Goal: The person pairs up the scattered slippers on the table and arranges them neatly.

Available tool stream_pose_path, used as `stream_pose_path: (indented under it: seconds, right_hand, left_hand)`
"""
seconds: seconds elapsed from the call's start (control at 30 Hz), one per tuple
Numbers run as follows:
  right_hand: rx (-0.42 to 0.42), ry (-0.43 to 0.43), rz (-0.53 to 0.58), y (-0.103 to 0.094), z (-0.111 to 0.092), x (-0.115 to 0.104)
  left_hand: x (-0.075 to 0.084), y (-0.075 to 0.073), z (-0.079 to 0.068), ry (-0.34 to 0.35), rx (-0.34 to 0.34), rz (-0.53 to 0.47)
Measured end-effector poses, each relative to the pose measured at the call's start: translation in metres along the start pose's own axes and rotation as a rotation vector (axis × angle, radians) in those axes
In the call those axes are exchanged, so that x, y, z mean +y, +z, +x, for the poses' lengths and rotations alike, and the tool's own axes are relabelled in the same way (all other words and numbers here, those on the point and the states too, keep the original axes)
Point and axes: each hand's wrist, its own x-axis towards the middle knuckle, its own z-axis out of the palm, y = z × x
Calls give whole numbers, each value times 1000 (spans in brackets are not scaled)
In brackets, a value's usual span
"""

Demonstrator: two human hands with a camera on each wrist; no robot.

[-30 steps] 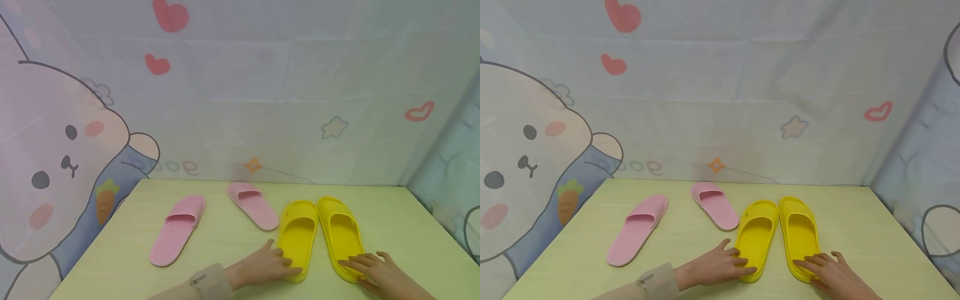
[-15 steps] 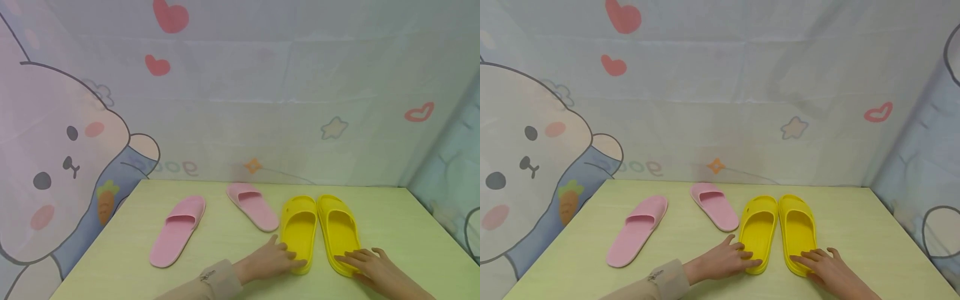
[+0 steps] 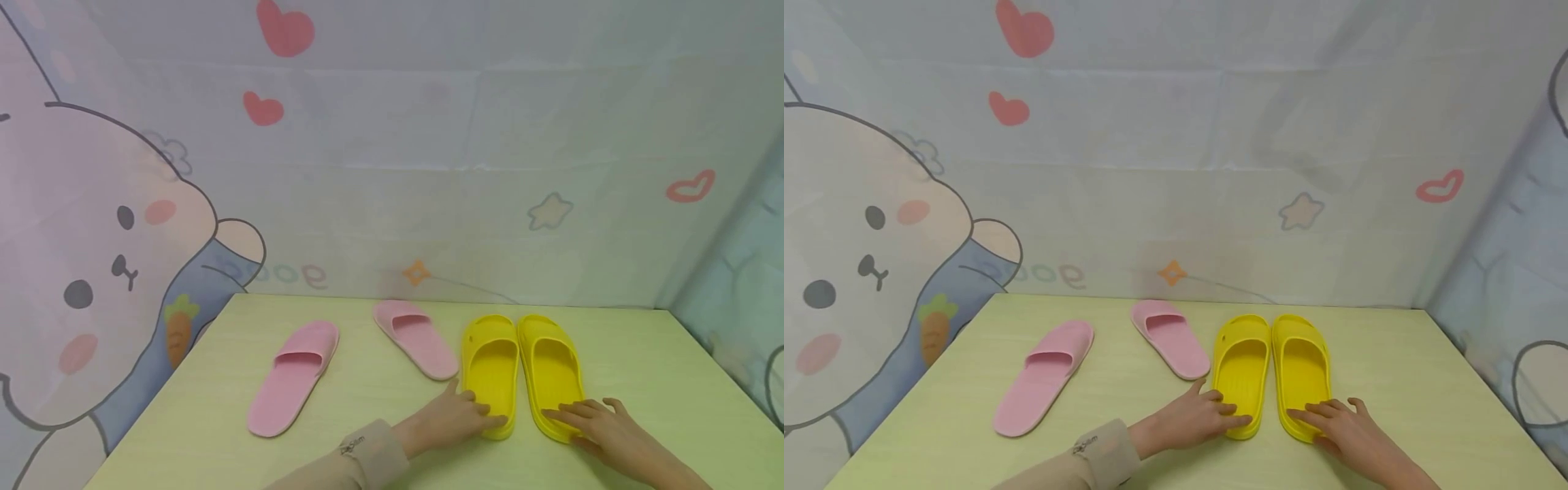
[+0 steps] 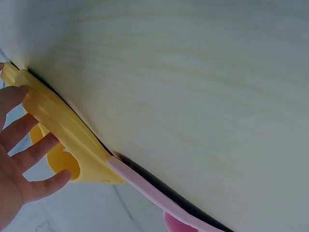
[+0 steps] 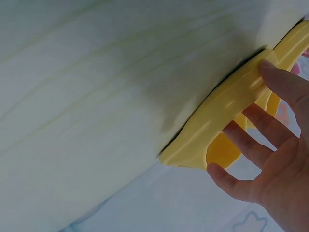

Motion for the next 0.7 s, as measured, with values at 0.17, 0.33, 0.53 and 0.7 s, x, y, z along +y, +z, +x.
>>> stream_pose_path:
  seconds: [0.17,0.33,0.53,0.7]
  right_hand:
    - [21,9,-9,0,-1,-1]
    - [51,16,-27,-1,-6,-3]
    - [102,-21,-50,-2,-11,-3]
    - [116,-34,-68,0,-16,-3]
  left_hand:
    - [0,1,-1,1,8,15]
    - [1,0,-7,17,40,54]
    - [4,0,-17,49,63,103]
    - [6,0,-24,52,63,183]
